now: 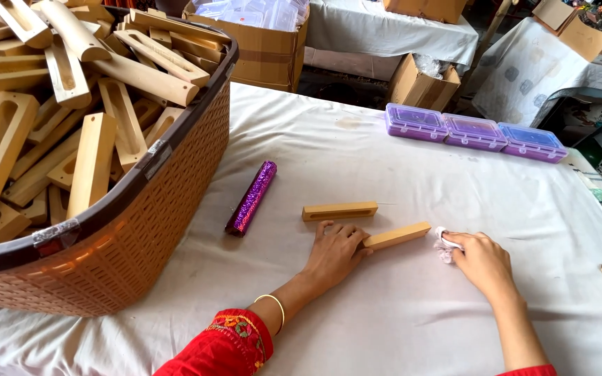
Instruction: The recorder cleans wooden blocks with a cloth and then wraps them in decorative red foil paper.
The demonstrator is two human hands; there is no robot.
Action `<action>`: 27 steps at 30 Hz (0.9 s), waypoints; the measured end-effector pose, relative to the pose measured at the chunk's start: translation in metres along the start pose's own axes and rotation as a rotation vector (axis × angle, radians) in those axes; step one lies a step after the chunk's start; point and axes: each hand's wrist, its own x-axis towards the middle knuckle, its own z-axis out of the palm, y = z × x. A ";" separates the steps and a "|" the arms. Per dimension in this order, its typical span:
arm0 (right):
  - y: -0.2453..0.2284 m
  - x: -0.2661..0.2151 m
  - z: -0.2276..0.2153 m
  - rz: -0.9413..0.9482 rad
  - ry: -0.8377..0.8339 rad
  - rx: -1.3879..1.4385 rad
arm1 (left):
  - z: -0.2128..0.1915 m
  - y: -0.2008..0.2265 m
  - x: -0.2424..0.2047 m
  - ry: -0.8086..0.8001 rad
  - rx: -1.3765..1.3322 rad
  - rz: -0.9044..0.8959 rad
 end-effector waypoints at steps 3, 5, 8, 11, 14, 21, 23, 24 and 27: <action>-0.012 -0.010 -0.021 -0.087 -0.035 0.191 | 0.008 -0.007 -0.001 0.171 -0.020 0.032; -0.011 -0.010 -0.026 -0.090 -0.047 0.261 | 0.000 -0.006 0.000 0.179 -0.018 0.049; 0.004 -0.007 -0.014 -0.077 -0.027 0.283 | -0.014 0.006 0.001 0.045 -0.079 0.051; -0.013 -0.011 -0.014 -0.136 0.157 0.226 | -0.007 0.002 0.000 -0.057 -0.110 0.063; -0.065 -0.023 -0.008 -0.330 0.344 0.363 | -0.006 -0.004 0.001 -0.046 -0.122 0.073; -0.082 -0.022 0.009 -0.718 0.249 0.332 | -0.008 0.000 0.001 -0.082 -0.164 -0.035; -0.074 -0.020 -0.013 -0.583 0.189 0.324 | -0.008 0.001 0.002 -0.069 -0.158 -0.035; -0.069 -0.019 -0.025 -0.442 0.139 0.314 | -0.007 0.002 0.004 -0.055 -0.149 -0.028; -0.067 -0.021 -0.021 -0.359 0.131 0.337 | -0.009 0.003 0.004 -0.070 -0.128 -0.023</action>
